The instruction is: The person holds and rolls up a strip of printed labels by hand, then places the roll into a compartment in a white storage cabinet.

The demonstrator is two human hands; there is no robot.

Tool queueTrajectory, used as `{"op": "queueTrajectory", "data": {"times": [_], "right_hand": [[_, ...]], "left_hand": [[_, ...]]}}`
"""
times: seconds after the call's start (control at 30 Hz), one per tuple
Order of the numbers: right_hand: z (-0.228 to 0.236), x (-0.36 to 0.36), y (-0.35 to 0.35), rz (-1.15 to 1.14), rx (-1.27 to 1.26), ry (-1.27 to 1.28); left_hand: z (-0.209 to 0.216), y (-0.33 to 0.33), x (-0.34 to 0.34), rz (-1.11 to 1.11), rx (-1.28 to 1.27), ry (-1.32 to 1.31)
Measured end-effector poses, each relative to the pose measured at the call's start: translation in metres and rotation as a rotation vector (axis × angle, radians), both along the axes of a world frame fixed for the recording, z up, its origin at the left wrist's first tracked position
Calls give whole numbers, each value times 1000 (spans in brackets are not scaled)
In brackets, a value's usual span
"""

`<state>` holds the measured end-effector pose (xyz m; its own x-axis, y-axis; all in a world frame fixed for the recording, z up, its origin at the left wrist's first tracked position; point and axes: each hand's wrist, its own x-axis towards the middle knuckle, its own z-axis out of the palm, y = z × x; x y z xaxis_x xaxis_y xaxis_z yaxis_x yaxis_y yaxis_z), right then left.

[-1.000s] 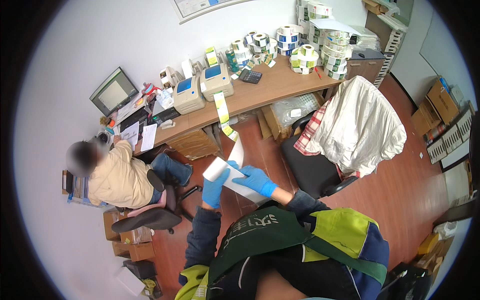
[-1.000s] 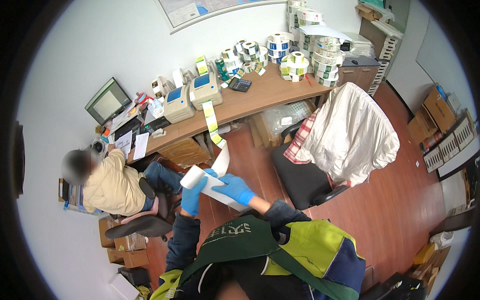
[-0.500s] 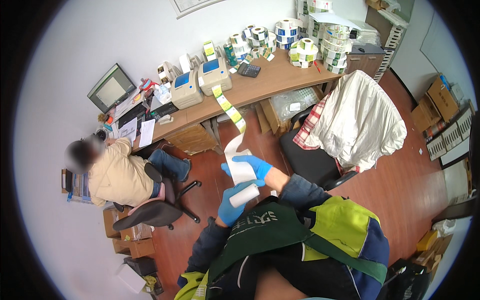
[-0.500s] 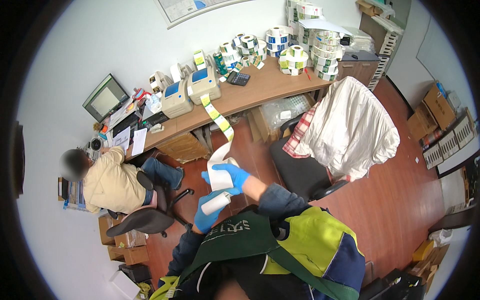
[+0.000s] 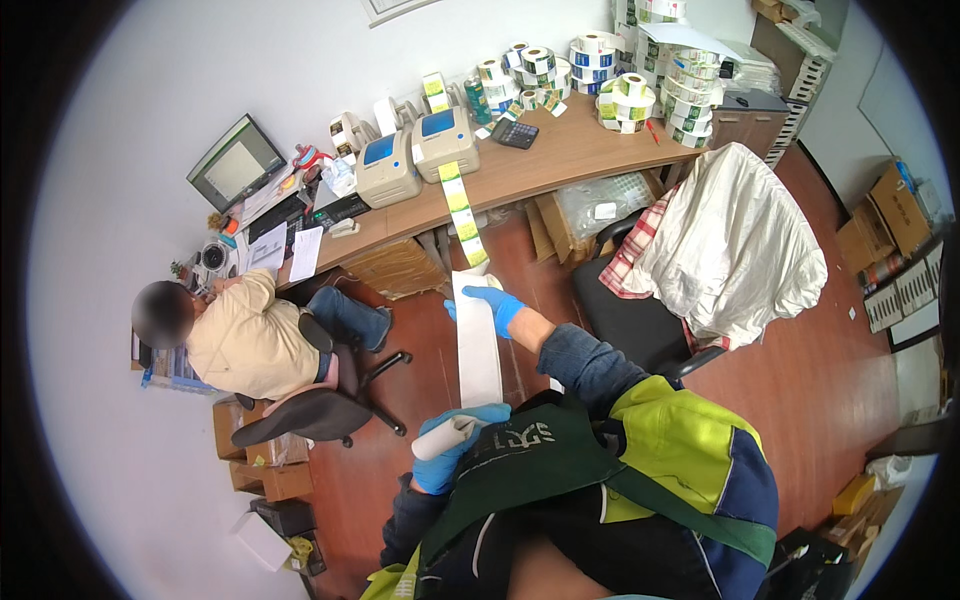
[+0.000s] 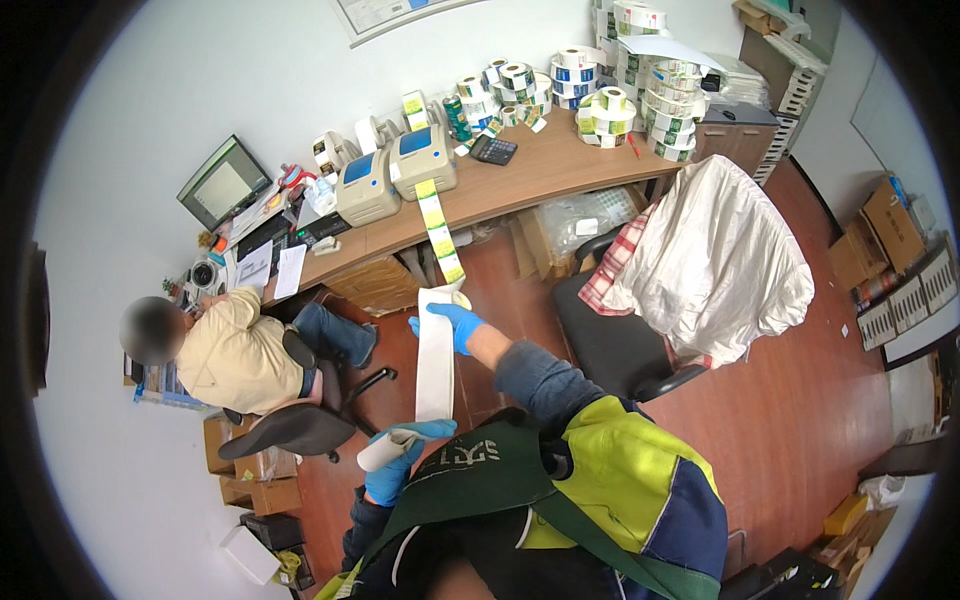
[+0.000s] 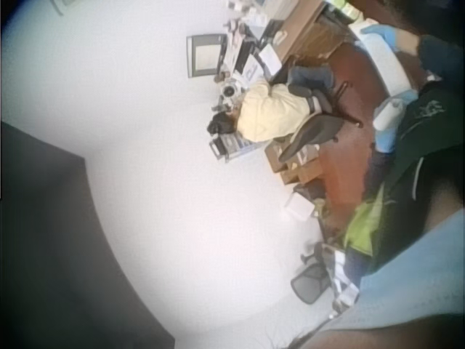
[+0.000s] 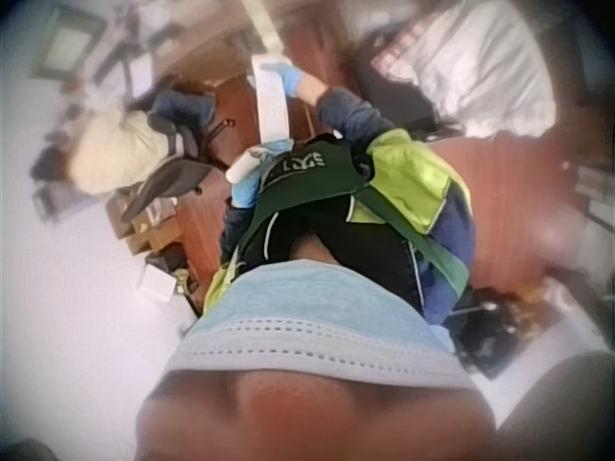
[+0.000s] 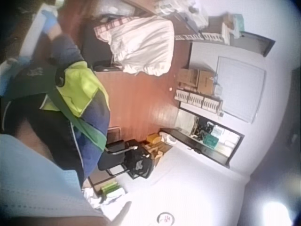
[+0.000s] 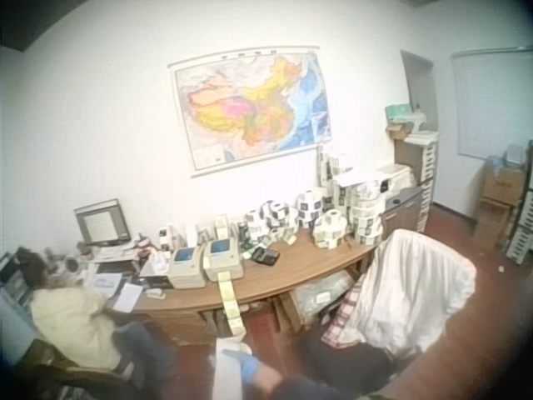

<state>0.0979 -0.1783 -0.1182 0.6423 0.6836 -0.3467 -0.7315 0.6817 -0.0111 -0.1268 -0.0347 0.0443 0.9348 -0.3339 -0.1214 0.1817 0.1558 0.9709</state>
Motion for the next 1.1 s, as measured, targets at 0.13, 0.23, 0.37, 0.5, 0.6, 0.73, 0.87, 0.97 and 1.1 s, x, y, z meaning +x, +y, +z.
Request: {"op": "queueTrajectory", "data": {"times": [0.13,0.23,0.37,0.5,0.6,0.73,0.87,0.97,1.1], "right_hand": [[-5,3,0,-42,64,-116],[31,-4,-5,-94,287,-90],[50,-5,-20,-264,106,-210],[51,-5,-26,-184,202,-197],[62,-32,-15,-170,249,-91],[29,-63,2,52,131,-325],[24,-111,9,261,-241,-320],[2,-134,11,349,-313,-691],[63,-139,-1,509,-390,-752]], "left_hand": [[-19,24,-5,25,-51,-9],[-61,46,-8,260,-135,7],[-159,86,-3,455,-64,150],[-192,109,-2,499,72,355],[-180,96,21,489,139,87],[-113,47,54,484,269,-199],[-53,6,68,451,546,-574],[-59,-2,83,351,716,-679],[-94,14,95,185,720,-503]]}}
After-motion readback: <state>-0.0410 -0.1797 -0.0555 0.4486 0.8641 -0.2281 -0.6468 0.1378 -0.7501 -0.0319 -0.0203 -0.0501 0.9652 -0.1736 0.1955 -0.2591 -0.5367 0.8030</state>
